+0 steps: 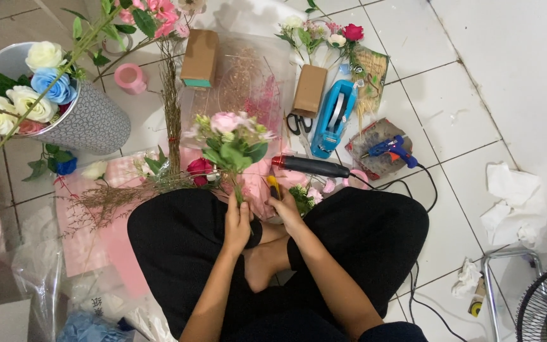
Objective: The person sits on the floor and arranges artificial flowers into a small cardboard box. They use scissors to trim stems and a heat gun to adjust the petals of a white flower. The person selects various flowers from a nearby bucket and places them into the box, adjusting their positions.
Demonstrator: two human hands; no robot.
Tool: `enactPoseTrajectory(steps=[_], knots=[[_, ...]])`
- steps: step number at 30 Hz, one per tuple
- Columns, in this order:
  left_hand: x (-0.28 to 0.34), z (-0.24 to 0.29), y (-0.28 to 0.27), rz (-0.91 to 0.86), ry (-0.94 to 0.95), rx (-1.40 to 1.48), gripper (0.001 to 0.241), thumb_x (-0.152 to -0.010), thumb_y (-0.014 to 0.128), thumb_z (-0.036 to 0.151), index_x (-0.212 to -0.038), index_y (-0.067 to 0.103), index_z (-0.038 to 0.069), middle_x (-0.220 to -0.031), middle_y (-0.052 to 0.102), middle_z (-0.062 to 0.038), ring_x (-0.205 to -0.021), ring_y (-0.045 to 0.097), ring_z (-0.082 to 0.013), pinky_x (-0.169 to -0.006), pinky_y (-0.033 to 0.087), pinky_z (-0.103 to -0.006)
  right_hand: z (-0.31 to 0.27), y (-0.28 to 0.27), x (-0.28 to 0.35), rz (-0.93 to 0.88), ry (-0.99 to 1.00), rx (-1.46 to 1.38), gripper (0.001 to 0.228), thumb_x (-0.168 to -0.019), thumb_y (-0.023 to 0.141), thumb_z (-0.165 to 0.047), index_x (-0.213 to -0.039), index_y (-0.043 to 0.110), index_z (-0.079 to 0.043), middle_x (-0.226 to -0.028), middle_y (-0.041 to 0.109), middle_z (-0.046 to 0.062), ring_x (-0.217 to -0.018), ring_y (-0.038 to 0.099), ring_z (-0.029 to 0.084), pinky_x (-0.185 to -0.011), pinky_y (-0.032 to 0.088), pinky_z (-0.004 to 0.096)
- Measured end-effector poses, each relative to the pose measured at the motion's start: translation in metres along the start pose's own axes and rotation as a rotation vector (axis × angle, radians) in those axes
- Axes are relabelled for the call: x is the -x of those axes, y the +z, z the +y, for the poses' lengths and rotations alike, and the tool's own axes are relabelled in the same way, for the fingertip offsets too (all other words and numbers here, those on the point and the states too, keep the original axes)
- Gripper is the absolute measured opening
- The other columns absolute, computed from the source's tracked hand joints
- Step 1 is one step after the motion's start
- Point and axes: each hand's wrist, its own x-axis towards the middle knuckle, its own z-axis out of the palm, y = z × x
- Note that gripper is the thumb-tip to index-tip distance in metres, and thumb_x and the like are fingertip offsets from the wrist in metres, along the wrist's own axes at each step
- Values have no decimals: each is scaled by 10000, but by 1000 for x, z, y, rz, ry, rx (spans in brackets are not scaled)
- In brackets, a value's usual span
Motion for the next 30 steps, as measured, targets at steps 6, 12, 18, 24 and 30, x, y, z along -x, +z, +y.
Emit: enactPoseTrajectory(steps=[6, 12, 18, 24, 30], knots=[[31, -14, 19, -19, -94, 105, 390, -1068, 459, 219, -1421, 474, 55, -748, 610, -73, -558, 540, -164, -529, 470, -308, 39, -12, -29, 94, -373, 371, 814, -710, 689, 101, -1491, 471, 30, -1424, 407, 359, -1327, 466, 520, -1065, 465, 504], [27, 26, 24, -103, -138, 204, 364, -1103, 313, 200, -1409, 450, 56, -627, 509, -39, -449, 495, -147, -432, 432, -266, 45, -20, -30, 71, -345, 448, 547, -851, 659, 47, -1393, 599, 4, -1432, 451, 299, -1367, 436, 513, -1154, 371, 539], [27, 19, 27, -59, -260, 394, 382, -1121, 232, 270, -1194, 547, 67, -647, 341, -11, -410, 356, -102, -329, 324, -234, 62, -10, -36, -85, -403, 607, 549, -857, 713, -110, -1397, 621, -68, -1482, 487, 289, -1390, 439, 466, -1166, 349, 528], [36, -8, 27, -2, -362, 548, 430, -1124, 302, 354, -907, 540, 69, -630, 300, 18, -369, 310, -72, -293, 254, -202, 39, -8, -13, 0, -548, 495, 288, -1049, 549, -192, -1274, 705, -101, -1318, 655, 115, -1329, 536, 311, -1134, 378, 431], [40, -7, 31, -110, -471, 515, 396, -1128, 327, 290, -904, 555, 56, -606, 357, -18, -337, 360, -109, -277, 296, -235, -11, 7, 38, -206, -428, 58, 231, -1064, 564, -234, -1048, 654, -22, -768, 641, 56, -690, 633, 134, -720, 561, 335]])
